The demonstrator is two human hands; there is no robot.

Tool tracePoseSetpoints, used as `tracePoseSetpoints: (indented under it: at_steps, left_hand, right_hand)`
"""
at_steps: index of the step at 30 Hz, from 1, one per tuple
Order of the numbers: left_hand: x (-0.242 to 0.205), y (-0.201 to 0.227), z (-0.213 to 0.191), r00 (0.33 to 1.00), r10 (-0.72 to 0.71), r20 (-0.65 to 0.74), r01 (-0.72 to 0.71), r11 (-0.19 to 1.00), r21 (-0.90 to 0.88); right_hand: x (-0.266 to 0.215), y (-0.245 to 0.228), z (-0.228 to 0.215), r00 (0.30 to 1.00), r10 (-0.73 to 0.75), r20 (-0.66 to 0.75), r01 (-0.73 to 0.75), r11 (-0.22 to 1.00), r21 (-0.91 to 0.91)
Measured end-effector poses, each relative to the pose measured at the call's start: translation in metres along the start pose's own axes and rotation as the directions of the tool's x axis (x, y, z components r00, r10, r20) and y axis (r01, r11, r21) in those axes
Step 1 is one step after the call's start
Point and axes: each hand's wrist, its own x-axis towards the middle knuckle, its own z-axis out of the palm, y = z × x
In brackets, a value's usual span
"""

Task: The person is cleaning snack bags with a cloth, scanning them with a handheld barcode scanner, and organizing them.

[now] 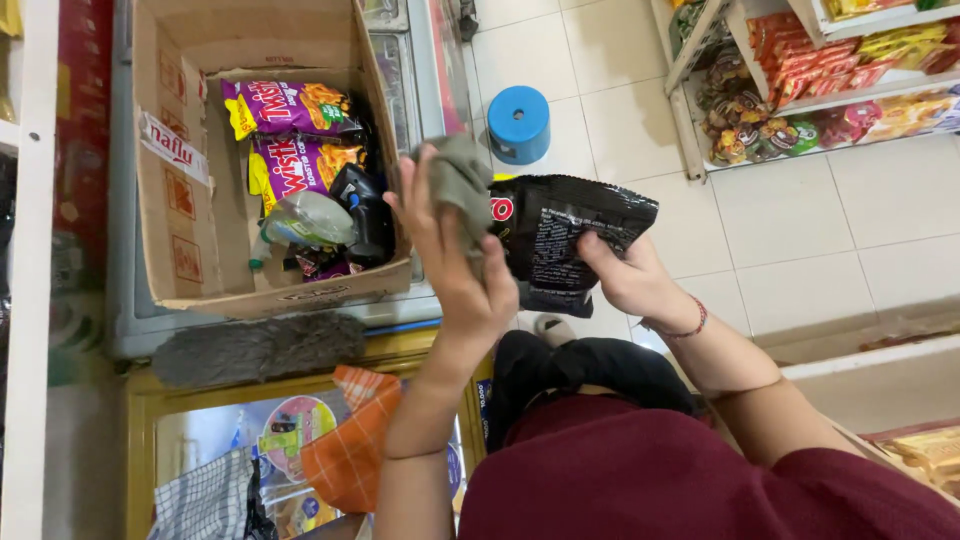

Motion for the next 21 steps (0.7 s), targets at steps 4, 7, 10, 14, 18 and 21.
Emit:
tracePoseSetpoints:
  at_steps: [4,7,10,14,18,21]
  left_hand:
    - [0.004,0.009,-0.007,0.996,0.077,0.049,-0.076,0.997,-0.021]
    - [-0.015,0.007,-0.014,0.929,0.268,0.254,-0.281,0.960,0.014]
    - [-0.058,-0.017,-0.012,0.865,0.436,0.249,-0.443,0.896,-0.030]
    - [-0.115,-0.072,0.002,0.938,0.338,0.070,-0.335,0.941,-0.055]
    - [-0.057,-0.011,-0.016,0.920,-0.334,-0.204,0.262,0.914,-0.311]
    - [-0.023,0.003,-0.026,0.767,-0.599,-0.228,0.224,0.584,-0.780]
  right_hand:
    - [0.009,0.000,0.003,0.969,0.207,-0.132,-0.160,0.939,0.303]
    - [0.026,-0.022,-0.004,0.935,0.312,-0.170,-0.170,0.813,0.557]
    - [0.037,-0.038,-0.012,0.927,0.332,-0.175,-0.130,0.722,0.680]
    - [0.035,-0.022,-0.023,0.939,0.241,-0.243,-0.066,0.824,0.563]
    - [0.018,0.033,0.000,0.963,0.184,-0.200,-0.113,0.940,0.322]
    - [0.014,0.045,0.025,0.967,0.253,-0.038,-0.228,0.919,0.320]
